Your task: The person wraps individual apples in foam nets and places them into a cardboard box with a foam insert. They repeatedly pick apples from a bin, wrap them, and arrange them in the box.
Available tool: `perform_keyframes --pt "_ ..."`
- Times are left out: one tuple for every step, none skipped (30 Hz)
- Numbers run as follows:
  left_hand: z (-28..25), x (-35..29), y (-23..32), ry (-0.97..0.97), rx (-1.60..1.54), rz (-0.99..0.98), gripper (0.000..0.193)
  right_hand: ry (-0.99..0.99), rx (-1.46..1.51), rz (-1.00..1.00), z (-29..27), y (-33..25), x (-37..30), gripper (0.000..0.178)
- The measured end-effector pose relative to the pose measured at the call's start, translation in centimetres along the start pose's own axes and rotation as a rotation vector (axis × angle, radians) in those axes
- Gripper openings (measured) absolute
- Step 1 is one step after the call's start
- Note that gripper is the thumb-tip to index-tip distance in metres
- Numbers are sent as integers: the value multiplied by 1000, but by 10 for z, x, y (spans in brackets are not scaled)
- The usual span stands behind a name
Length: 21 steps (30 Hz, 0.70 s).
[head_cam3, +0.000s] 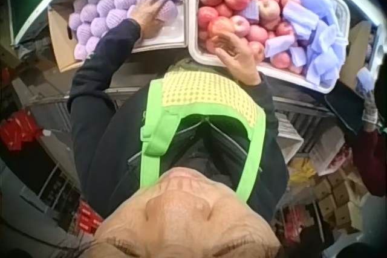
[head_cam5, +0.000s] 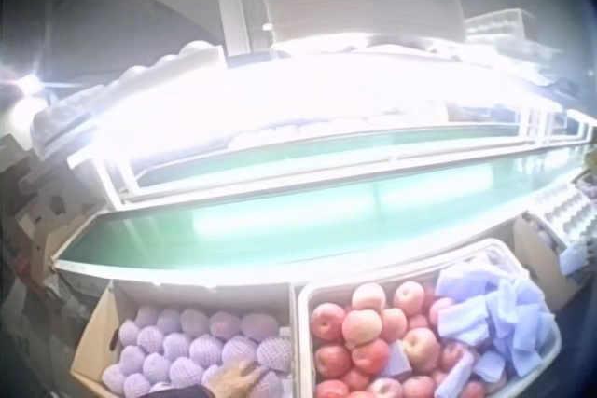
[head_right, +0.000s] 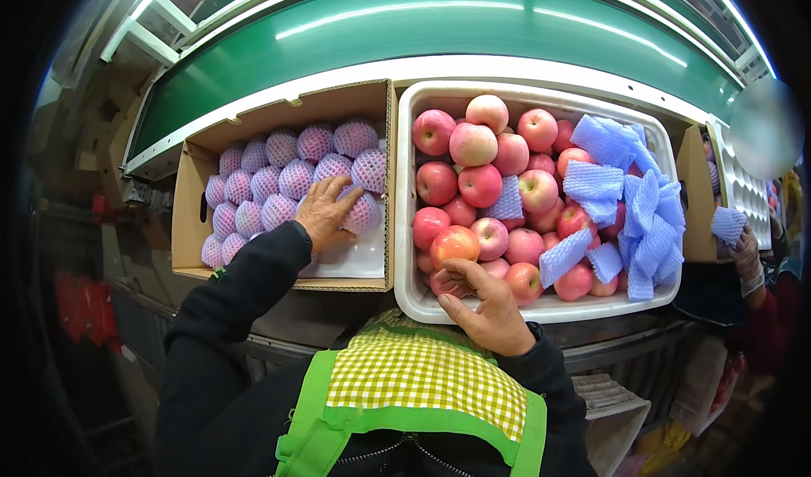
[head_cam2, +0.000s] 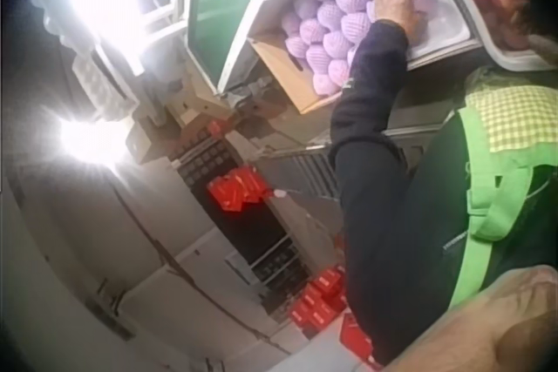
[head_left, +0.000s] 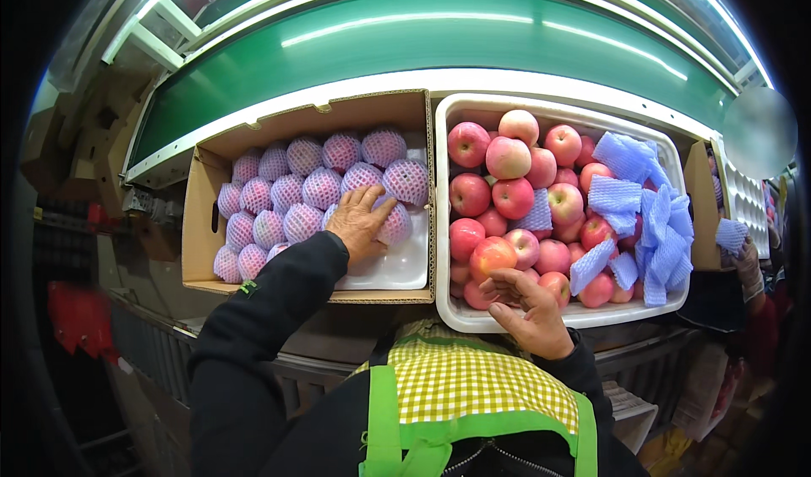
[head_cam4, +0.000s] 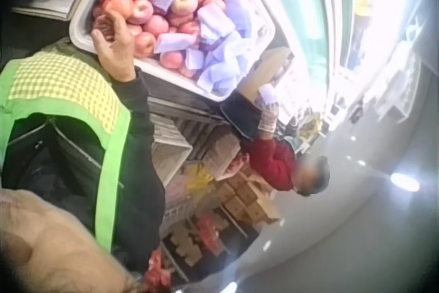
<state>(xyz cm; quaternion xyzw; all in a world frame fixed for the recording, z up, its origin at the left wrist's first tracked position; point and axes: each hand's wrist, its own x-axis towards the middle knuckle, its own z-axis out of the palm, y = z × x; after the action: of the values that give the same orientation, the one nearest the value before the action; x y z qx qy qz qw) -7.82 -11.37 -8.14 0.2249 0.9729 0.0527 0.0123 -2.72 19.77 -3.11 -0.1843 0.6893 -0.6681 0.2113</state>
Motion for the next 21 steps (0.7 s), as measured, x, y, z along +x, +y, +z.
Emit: perform_keyframes --pt "-2 0 1 -6 20 18 81 11 -5 0 0 1 -1 39" --pt "1 -2 -1 -6 12 25 80 22 -7 -4 -2 1 -3 38" --pt "8 -3 -5 -6 4 33 79 35 -10 -7 -2 2 -4 38" --pt "12 -5 -8 -7 -4 46 79 34 -25 -2 -1 2 -4 38" --pt "12 -5 -9 -28 15 30 80 47 -46 5 0 4 -4 38" --pt "16 -1 -6 -40 23 31 82 75 -82 17 -4 3 -7 38" --pt "19 0 -5 -52 31 36 83 52 -90 -1 -1 5 -6 37" --pt "15 3 -1 -114 -34 -18 85 31 -101 -10 0 -3 -5 38" --pt "20 0 -4 -80 -18 -10 84 8 -141 -67 -1 -3 -6 38" --pt "22 -2 -4 -21 53 -9 83 -12 -75 -27 -1 -3 -10 39" --pt "16 -5 -5 -49 41 -31 91 36 -118 -91 -6 -7 -15 37" --pt "0 -6 1 -121 38 -51 95 80 -156 -161 -13 -12 -17 34" --pt "-15 -5 8 -180 53 -78 96 166 -216 -120 -27 -19 -23 32" --pt "-23 -3 12 -144 6 -89 92 251 -276 -75 -45 -29 -31 29" --pt "-28 -5 11 -35 -34 -62 87 368 -384 -24 -61 -35 -41 28" --pt "-34 -3 11 73 -77 -38 82 513 -463 -20 -80 -25 -50 30" --pt "-45 2 17 154 -124 -8 75 558 -630 -107 -98 -17 -55 33" --pt "-56 9 29 231 -176 23 68 601 -798 -187 -111 -13 -58 35" --pt "-69 21 48 297 -244 67 56 561 -920 -192 -116 -11 -56 37" --pt "-80 33 69 277 -301 144 54 521 -1033 -199 -120 -12 -55 38" --pt "-88 44 91 257 -356 219 52 456 -1233 -276 -126 2 -49 40"
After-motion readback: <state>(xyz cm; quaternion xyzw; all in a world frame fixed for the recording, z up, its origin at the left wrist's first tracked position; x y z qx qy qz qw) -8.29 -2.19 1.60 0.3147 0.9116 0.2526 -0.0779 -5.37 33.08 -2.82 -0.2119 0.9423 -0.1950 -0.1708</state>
